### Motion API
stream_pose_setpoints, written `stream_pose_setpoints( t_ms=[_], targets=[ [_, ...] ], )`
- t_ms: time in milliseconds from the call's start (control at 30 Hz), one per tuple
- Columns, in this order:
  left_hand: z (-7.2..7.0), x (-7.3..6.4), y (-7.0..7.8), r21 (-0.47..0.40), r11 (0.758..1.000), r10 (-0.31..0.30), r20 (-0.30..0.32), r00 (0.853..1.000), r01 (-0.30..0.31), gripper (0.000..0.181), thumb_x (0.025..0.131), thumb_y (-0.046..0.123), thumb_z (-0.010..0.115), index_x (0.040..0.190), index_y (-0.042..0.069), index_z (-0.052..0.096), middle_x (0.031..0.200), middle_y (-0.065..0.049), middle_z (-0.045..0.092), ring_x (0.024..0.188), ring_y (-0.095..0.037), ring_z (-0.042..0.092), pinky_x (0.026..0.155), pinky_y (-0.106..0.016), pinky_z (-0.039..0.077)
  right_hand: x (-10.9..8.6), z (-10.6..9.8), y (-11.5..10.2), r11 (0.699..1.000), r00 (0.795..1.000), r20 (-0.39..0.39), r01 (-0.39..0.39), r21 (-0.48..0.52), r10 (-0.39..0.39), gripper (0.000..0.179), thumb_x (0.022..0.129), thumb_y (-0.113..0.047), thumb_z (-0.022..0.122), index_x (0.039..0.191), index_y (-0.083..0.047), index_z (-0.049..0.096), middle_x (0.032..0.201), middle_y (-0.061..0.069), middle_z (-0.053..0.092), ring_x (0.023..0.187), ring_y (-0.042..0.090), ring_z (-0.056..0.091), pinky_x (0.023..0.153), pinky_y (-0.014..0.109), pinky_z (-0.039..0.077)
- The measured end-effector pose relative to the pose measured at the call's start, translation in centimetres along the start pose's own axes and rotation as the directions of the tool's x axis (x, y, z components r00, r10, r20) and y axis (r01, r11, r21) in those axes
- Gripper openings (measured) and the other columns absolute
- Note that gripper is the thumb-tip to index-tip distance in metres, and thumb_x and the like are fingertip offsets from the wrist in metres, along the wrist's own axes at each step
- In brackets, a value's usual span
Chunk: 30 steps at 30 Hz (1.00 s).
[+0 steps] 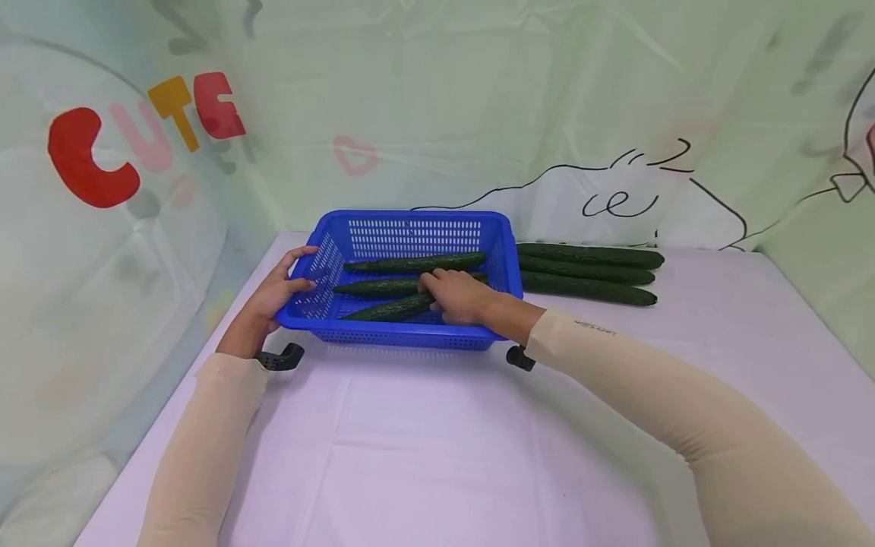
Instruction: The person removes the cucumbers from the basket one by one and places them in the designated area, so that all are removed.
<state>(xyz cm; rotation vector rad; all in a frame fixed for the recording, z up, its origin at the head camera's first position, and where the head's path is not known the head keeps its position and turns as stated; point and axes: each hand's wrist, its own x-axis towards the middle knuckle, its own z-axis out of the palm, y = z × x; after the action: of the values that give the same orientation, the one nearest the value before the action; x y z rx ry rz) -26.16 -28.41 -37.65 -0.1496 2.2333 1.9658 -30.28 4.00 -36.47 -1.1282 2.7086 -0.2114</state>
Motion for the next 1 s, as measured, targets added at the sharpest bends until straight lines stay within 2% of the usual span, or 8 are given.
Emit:
stream_pose_setpoints(
  t_ms=[100,200,300,400,533,667,867,1000],
  targets=[
    [0.04,0.01,0.03,0.001,1.000,-0.003,-0.003,1.000,0.003,0.062,0.095,0.003,0.047,0.140,0.044,0.036,0.160,-0.018,0.020,0.132,-0.046,0.040,0.087,-0.046,0.057,-0.15,-0.05,0.03,1.000,1.000,0.002,0.010,0.011,-0.010,0.036,0.100,-0.019,0.053,0.135,-0.013,0.048,0.129,0.011,0.058,0.110,0.028,0.061,0.099,0.043,0.050],
    [0.07,0.01,0.08,0.007,1.000,-0.001,-0.007,1.000,0.002,0.062,0.095,0.003,0.047,0.141,0.043,0.035,0.161,-0.017,0.019,0.133,-0.046,0.039,0.094,-0.053,0.052,-0.29,-0.08,0.13,0.999,1.000,-0.009,0.030,0.015,-0.030,0.035,0.101,-0.020,0.052,0.136,-0.015,0.048,0.120,0.008,0.061,0.093,0.022,0.063,0.082,0.037,0.055],
    [0.05,-0.06,0.12,0.004,1.000,0.002,-0.002,1.000,-0.002,0.063,0.095,0.003,0.047,0.143,0.043,0.034,0.161,-0.018,0.018,0.134,-0.047,0.038,0.098,-0.057,0.046,-0.37,-0.06,0.26,0.998,0.998,-0.036,0.058,0.025,-0.057,0.034,0.102,-0.022,0.051,0.136,-0.016,0.048,0.109,0.005,0.063,0.080,0.017,0.060,0.063,0.029,0.050],
    [0.02,-0.11,0.11,0.004,1.000,0.002,0.001,1.000,-0.002,0.064,0.095,0.003,0.047,0.144,0.042,0.033,0.161,-0.017,0.018,0.134,-0.046,0.038,0.097,-0.054,0.049,-0.48,-0.04,0.37,0.995,0.994,-0.073,0.087,0.047,-0.083,0.034,0.101,-0.024,0.053,0.134,-0.018,0.050,0.104,0.004,0.066,0.072,0.015,0.056,0.052,0.025,0.041],
    [0.09,-0.08,0.03,-0.001,1.000,-0.001,-0.002,1.000,0.001,0.064,0.095,0.003,0.047,0.144,0.041,0.032,0.161,-0.016,0.019,0.134,-0.045,0.038,0.091,-0.048,0.055,-0.70,-0.09,0.38,0.990,0.989,-0.108,0.110,0.085,-0.101,0.035,0.098,-0.025,0.058,0.132,-0.018,0.051,0.103,0.004,0.068,0.063,0.014,0.052,0.047,0.023,0.034],
    [0.09,-0.06,-0.02,-0.009,1.000,-0.004,0.000,1.000,0.004,0.064,0.095,0.003,0.047,0.144,0.042,0.033,0.161,-0.016,0.018,0.135,-0.045,0.038,0.092,-0.049,0.054,-0.86,-0.22,0.31,0.987,0.988,-0.109,0.120,0.104,-0.108,0.038,0.097,-0.026,0.061,0.132,-0.019,0.051,0.104,0.004,0.068,0.057,0.014,0.047,0.046,0.024,0.029],
    [0.09,-0.12,0.10,-0.016,1.000,0.003,0.007,1.000,-0.003,0.064,0.095,0.003,0.046,0.144,0.042,0.032,0.162,-0.017,0.016,0.136,-0.048,0.037,0.098,-0.057,0.045,-0.95,-0.34,0.37,0.984,0.985,-0.118,0.138,0.111,-0.125,0.040,0.095,-0.027,0.064,0.132,-0.019,0.053,0.126,0.006,0.067,0.065,0.014,0.054,0.049,0.024,0.036],
    [0.10,-0.12,0.14,-0.022,1.000,0.004,0.006,1.000,-0.003,0.064,0.095,0.002,0.046,0.144,0.042,0.033,0.162,-0.017,0.016,0.136,-0.048,0.036,0.098,-0.059,0.043,-1.04,-0.39,0.37,0.982,0.981,-0.131,0.157,0.110,-0.142,0.041,0.094,-0.028,0.066,0.132,-0.019,0.054,0.128,0.007,0.066,0.068,0.015,0.055,0.053,0.024,0.040]
  ],
)
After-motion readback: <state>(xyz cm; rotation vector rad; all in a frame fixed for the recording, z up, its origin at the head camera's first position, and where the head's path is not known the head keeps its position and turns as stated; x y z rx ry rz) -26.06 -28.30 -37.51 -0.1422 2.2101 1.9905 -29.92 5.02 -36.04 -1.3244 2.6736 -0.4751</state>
